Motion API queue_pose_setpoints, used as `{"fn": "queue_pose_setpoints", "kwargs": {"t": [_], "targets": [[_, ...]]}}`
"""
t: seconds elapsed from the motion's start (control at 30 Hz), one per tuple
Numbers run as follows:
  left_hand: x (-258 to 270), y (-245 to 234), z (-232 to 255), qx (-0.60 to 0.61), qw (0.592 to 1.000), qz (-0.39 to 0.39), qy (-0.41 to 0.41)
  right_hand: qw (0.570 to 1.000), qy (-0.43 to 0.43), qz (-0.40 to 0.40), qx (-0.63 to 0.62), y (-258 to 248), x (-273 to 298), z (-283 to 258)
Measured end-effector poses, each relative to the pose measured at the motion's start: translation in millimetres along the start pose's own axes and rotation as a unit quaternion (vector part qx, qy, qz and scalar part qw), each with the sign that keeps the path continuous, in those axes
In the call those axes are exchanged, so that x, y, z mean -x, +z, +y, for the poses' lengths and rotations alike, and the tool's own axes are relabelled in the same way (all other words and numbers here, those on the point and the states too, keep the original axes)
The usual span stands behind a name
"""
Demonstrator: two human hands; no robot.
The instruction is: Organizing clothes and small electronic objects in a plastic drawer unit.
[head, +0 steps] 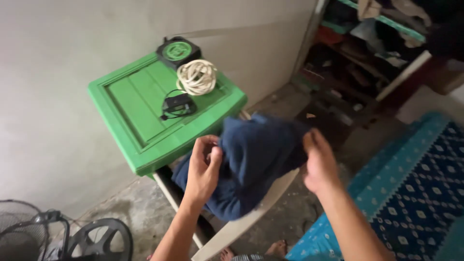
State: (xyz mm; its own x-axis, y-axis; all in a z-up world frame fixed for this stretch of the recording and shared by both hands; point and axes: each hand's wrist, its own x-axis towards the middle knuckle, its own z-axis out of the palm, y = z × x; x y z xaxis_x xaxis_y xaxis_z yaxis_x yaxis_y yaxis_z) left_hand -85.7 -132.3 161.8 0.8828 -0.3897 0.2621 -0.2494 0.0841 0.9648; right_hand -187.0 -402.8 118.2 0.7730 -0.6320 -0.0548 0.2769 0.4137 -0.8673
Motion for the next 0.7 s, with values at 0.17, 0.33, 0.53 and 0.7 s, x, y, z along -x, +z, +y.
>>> {"fn": "queue_pose_setpoints", "kwargs": {"t": [0.17,0.33,0.53,0.7], "targets": [[6.9,36.7,-68.8,-0.048,0.983,-0.148,0.1,0.995,-0.01,-0.031,-0.095,1.8,-1.9,-89.6],[8.9,83.8,-83.5,0.065,0.951,-0.295,-0.063,0.993,0.008,-0.078,-0.089,-22.1,-0.6,-101.6],[-8.7,150.9,-52.4,0.265,0.898,-0.293,-0.195,0.975,-0.148,-0.13,0.102,-78.9,15.2,-111.3],[-6.0,264.7,-22.3,0.317,0.827,-0.335,-0.321,0.939,0.027,-0.006,0.342,-182.0,25.5,-109.8]]}}
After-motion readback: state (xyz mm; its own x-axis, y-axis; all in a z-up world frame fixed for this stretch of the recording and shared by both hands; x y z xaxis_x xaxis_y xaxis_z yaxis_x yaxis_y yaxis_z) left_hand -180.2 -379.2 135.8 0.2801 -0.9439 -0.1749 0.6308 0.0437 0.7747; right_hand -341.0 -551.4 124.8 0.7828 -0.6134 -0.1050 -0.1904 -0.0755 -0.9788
